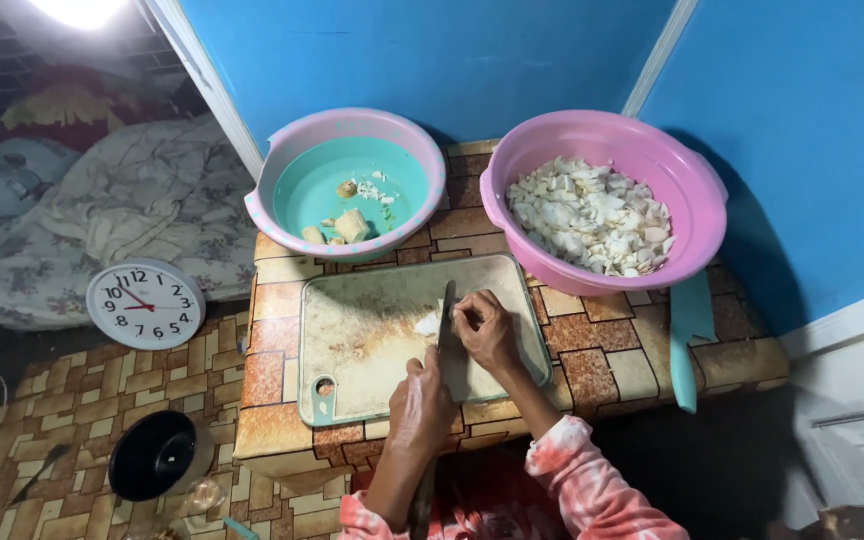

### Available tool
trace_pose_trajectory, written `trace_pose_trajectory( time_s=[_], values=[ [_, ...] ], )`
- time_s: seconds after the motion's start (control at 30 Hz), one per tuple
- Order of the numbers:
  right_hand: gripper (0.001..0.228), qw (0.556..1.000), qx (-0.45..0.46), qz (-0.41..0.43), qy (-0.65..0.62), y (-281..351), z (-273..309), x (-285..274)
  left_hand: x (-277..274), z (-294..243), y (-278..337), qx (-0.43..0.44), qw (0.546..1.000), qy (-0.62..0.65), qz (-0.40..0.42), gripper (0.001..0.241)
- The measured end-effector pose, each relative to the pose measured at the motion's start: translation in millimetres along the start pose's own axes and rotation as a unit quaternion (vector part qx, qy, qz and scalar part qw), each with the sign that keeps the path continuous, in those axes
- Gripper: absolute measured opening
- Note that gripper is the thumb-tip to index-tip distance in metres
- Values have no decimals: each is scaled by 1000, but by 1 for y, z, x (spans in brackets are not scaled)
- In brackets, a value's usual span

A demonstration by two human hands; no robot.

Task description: Peeling and chopping garlic cloves on a cutting board and transferring them to a bowl.

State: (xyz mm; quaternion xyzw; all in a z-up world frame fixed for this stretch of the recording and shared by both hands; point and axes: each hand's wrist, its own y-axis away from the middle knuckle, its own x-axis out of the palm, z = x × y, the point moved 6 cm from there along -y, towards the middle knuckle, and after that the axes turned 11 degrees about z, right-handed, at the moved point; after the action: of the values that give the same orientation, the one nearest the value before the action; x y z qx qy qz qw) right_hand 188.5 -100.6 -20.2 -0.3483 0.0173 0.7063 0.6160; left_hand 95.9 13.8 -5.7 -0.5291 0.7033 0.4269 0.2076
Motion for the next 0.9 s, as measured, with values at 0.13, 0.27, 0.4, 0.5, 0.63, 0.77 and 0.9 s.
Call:
trace_pose_trajectory(
  time_s=[0.13,0.27,0.4,0.5,0.63,0.77,0.9],
  values=[
    [6,1000,7,1,-12,0,-5,3,9,1,11,15,1000,-7,-16,49],
    [5,1000,-1,4,6,0,-8,4,16,-4,25,10,998,-61,-16,65],
    [7,999,26,29,-26,0,-13,6,31,2,27,4,995,-94,-16,67],
    [9,999,27,24,-25,-1,-9,4,30,-1,31,-2,992,-124,12,72],
    [11,999,19,33,-19,-2,-8,5,23,-4,27,-7,992,-123,22,70],
    [4,999,34,26,-7,-2,-12,6,21,-4,13,7,993,-119,12,71],
    [7,999,18,15,24,-2,-14,5,24,-1,0,12,993,-118,22,77]
  ],
)
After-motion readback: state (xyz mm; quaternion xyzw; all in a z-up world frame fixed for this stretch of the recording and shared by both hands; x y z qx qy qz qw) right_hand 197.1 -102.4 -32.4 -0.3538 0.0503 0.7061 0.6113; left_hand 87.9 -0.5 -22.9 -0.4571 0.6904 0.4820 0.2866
